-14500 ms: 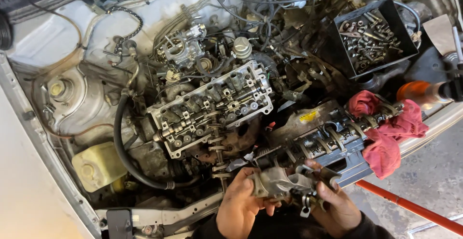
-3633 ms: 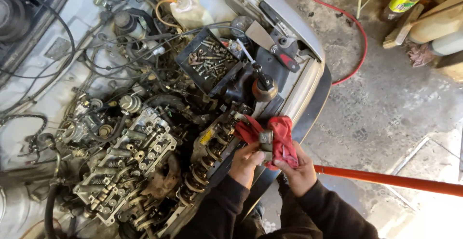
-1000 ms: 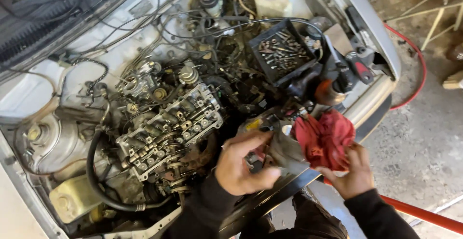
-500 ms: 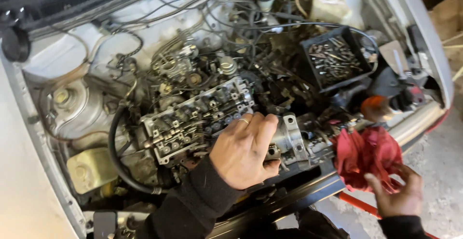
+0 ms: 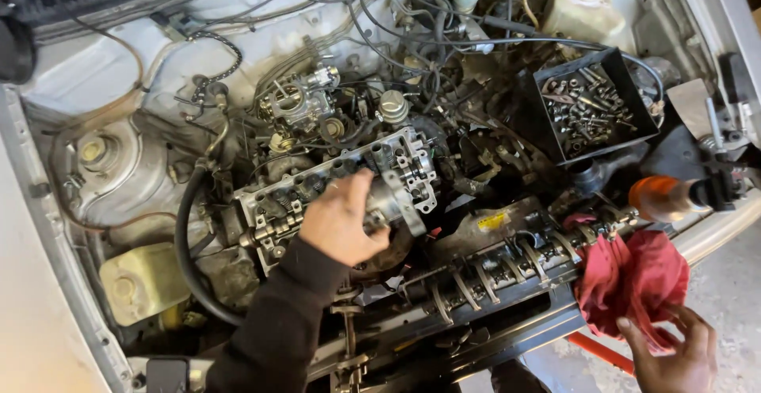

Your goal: The person removes a camshaft from a metal tray on the floor and places it on the front of a car with an open hood. They then pick up a camshaft bearing cap from the floor, wipe it with a red cloth, and place it on the engine block. The person continues to wipe the engine area and the bearing cap with the cloth.

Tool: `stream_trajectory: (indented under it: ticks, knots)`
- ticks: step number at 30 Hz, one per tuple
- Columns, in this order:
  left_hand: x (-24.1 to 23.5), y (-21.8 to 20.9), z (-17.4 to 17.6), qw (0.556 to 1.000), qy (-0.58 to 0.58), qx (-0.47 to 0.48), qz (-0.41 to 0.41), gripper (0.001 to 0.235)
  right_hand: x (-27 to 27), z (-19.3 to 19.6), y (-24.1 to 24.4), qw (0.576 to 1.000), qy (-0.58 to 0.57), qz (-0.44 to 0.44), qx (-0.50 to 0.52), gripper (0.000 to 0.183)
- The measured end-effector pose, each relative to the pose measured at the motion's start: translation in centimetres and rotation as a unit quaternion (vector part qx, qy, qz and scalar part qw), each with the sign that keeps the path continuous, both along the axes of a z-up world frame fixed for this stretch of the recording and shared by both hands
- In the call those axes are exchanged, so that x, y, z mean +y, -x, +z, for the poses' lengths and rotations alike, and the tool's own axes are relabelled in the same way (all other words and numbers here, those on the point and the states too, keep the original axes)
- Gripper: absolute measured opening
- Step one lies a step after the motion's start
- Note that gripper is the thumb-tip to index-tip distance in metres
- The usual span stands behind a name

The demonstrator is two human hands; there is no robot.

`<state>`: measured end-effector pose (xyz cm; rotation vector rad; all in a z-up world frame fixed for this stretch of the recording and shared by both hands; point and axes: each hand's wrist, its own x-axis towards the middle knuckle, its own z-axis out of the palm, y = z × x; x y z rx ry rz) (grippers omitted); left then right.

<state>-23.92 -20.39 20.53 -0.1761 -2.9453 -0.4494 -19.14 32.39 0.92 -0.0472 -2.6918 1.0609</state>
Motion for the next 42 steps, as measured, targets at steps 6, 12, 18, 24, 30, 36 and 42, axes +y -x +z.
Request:
stream_trajectory:
  ticks: [6,12,18,24,30,36,42]
  knots:
    - [-1.8,6.5,-5.2,0.987,0.017,-0.145,0.071,0.083,1.7,-1.6,-1.6,0.996,-0.091,-0.005,0.01,0.064]
    - [-0.8,11.6,-11.3,0.982,0.071,-0.173,0.0,0.087,4.7,-4.7,-3.5,0.993,-0.117,-0.006,0.004,0.066]
    - [-1.0,12.8,-13.7,0.985,0.082,-0.146,-0.039,0.089,5.3,-5.4,-4.5,0.994,-0.106,-0.023,-0.016,0.071]
    - [-1.3,12.3,-14.5,0.983,0.067,-0.168,-0.023,0.091,5.4,-5.9,-5.0,0.996,-0.072,-0.035,-0.036,0.074]
    - [-1.3,12.0,-15.6,0.977,0.09,-0.191,-0.031,0.095,5.6,-6.1,-5.1,0.995,-0.082,-0.029,-0.042,0.073]
    - [-1.1,12.0,-15.4,0.973,0.105,-0.205,-0.028,0.095,5.1,-5.3,-5.0,0.992,-0.112,-0.027,-0.06,0.073]
    - [-1.0,12.0,-15.8,0.963,0.128,-0.234,-0.022,0.097,4.9,-5.5,-5.3,0.995,-0.083,-0.018,-0.054,0.073]
